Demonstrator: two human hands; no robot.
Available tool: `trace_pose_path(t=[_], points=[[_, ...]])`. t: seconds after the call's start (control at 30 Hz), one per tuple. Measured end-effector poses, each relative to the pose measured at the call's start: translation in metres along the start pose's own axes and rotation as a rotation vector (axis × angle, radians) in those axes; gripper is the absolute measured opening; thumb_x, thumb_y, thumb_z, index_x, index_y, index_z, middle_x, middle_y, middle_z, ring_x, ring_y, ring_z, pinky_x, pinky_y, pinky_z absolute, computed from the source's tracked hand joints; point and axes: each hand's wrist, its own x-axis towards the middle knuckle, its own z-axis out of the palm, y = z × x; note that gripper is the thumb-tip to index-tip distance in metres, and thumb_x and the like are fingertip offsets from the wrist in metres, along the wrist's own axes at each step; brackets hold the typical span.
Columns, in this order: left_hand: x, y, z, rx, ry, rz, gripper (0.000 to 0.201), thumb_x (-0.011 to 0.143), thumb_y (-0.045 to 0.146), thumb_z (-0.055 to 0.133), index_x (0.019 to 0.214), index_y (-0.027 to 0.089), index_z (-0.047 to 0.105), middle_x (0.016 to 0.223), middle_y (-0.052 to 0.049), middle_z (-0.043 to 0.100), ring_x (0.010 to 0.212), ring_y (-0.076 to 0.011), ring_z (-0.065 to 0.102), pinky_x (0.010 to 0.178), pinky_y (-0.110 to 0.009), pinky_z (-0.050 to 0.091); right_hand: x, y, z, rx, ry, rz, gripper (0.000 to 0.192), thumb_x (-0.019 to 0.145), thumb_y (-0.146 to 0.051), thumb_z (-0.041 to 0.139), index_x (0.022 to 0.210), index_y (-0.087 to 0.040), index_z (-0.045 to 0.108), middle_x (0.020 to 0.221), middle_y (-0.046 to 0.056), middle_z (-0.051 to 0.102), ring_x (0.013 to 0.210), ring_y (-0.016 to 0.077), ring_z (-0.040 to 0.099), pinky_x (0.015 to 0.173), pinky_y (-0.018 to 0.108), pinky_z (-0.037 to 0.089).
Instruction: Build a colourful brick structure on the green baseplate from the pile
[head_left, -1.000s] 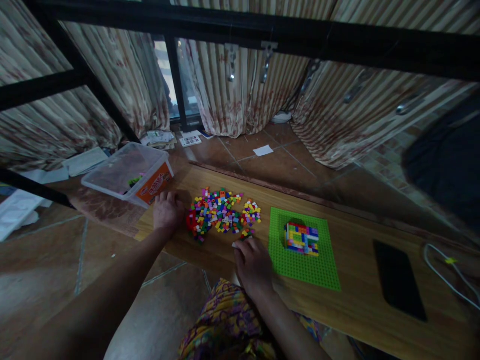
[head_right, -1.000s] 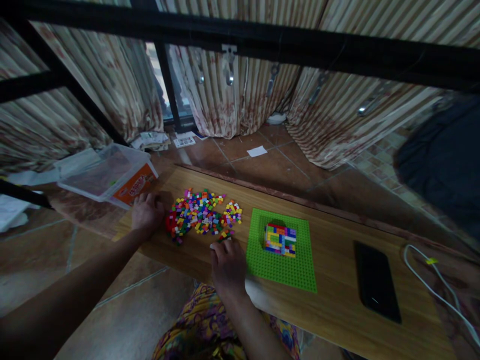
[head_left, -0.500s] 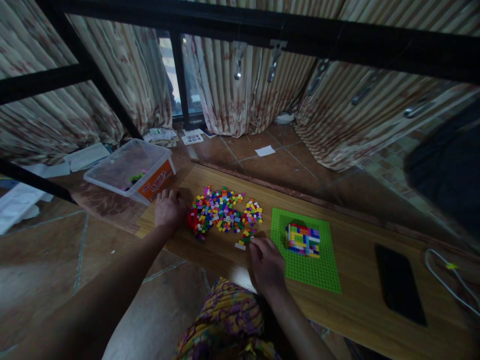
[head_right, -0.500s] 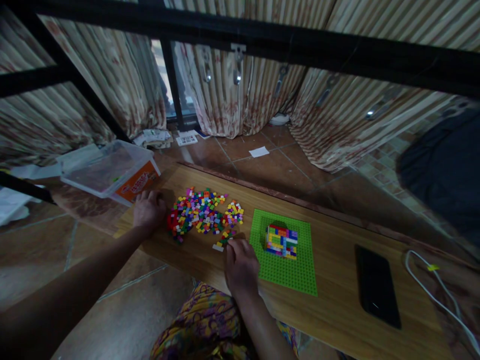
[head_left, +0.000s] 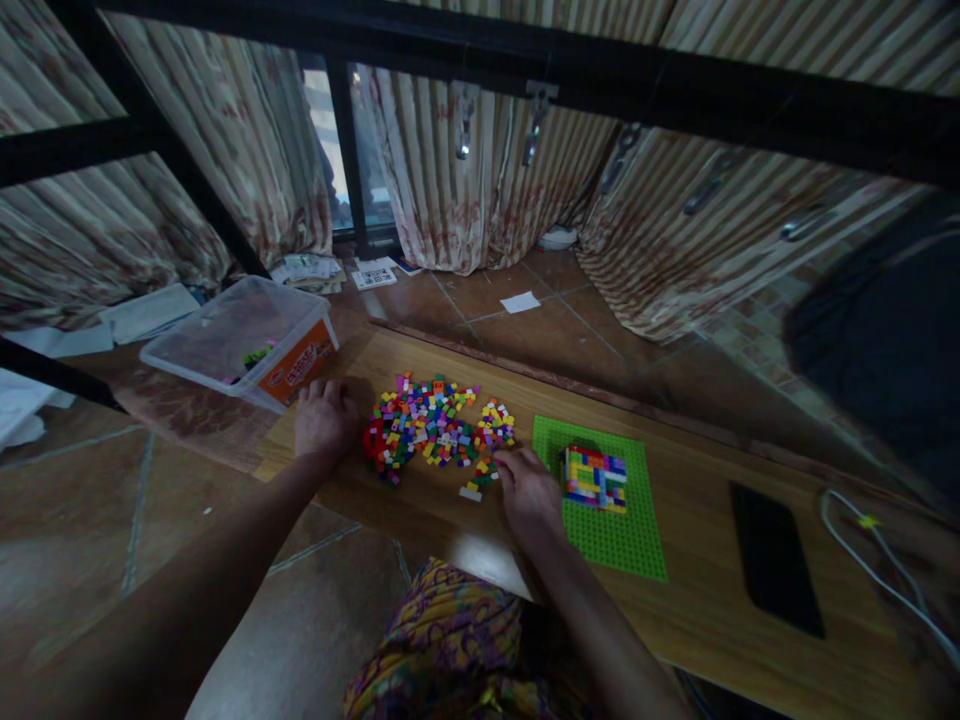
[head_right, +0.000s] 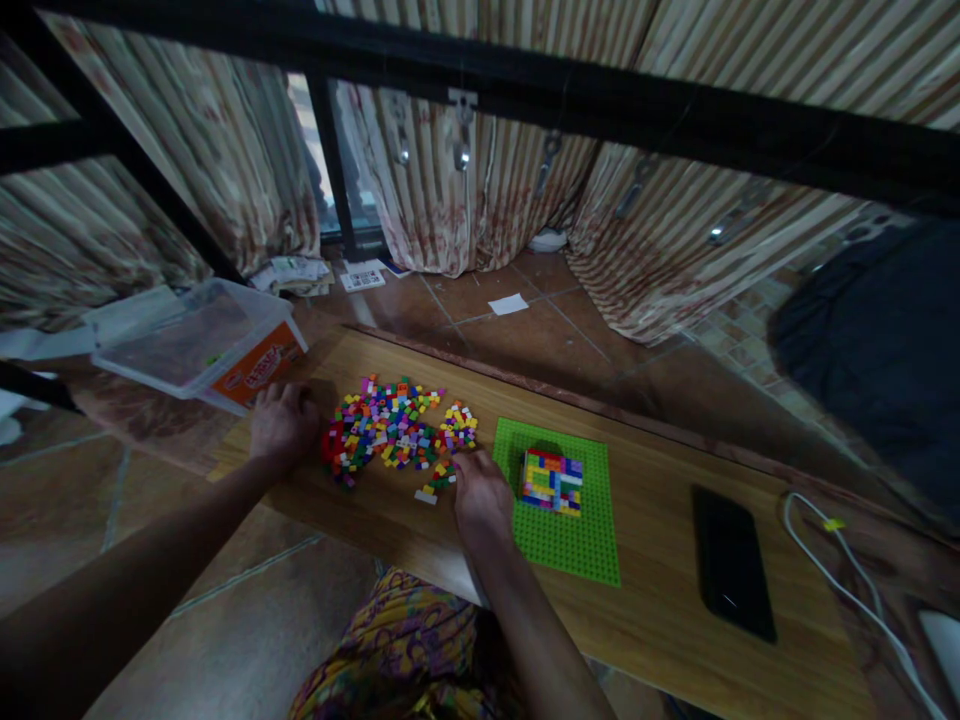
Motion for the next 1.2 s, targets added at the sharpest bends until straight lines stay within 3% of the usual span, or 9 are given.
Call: trace_pose_path(t=[0.37,0.63,0.83,1.0,1.2], points=[[0.000,-0.002,-0.002,0.000,-0.020,0.013,0.036,0.083,0.025,0.040,0.109,0.012,0.061,0.110,-0.016,0.058,0.105,-0.0309,0.049,0.093,-0.042,0.038,0.005,-0.001,-0.001,0.019,-0.024,0.000,0.020,0.088,-0.014,0.045,0.089,-0.019,0.064,0.090,0.006,0.065,0.084,0.0193,0.061,0.075,0.028,0.046],[0.002,0.000,-0.007,0.079,-0.054,0.018,0.038,0.086,0.026,0.038,0.110,0.009,0.061,0.109,-0.017,0.058,0.104,-0.0302,0.050,0.091,-0.042,0.039,-0.017,-0.007,-0.035,0.328,0.122,0.081,0.023,0.091,-0.021,0.046,0.102,-0.021,0.066,0.098,0.007,0.068,0.091,0.0181,0.064,0.083,0.030,0.048],[0.004,-0.002,-0.004,0.134,-0.068,0.039,0.040,0.087,0.028,0.035,0.109,0.010,0.062,0.109,-0.018,0.059,0.105,-0.0305,0.050,0.090,-0.042,0.040,-0.043,0.029,-0.063,0.686,0.334,0.357,0.019,0.084,-0.035,0.062,0.093,-0.020,0.067,0.085,0.004,0.069,0.076,0.0167,0.063,0.070,0.029,0.050],[0.004,-0.001,-0.004,0.160,-0.081,0.017,0.045,0.088,0.032,0.031,0.112,0.010,0.062,0.109,-0.019,0.058,0.105,-0.0314,0.050,0.089,-0.042,0.042,-0.050,0.062,-0.079,0.835,0.475,0.538,0.024,0.072,-0.037,0.073,0.088,-0.019,0.072,0.080,0.002,0.070,0.068,0.0149,0.059,0.065,0.029,0.049],[0.007,-0.002,-0.005,0.170,-0.113,0.016,0.052,0.088,0.037,0.025,0.114,0.009,0.061,0.113,-0.019,0.056,0.107,-0.0335,0.049,0.091,-0.045,0.042,-0.053,0.079,-0.082,1.003,0.541,0.587,0.026,0.067,-0.035,0.077,0.089,-0.021,0.075,0.082,0.002,0.072,0.063,0.0123,0.056,0.060,0.026,0.045]])
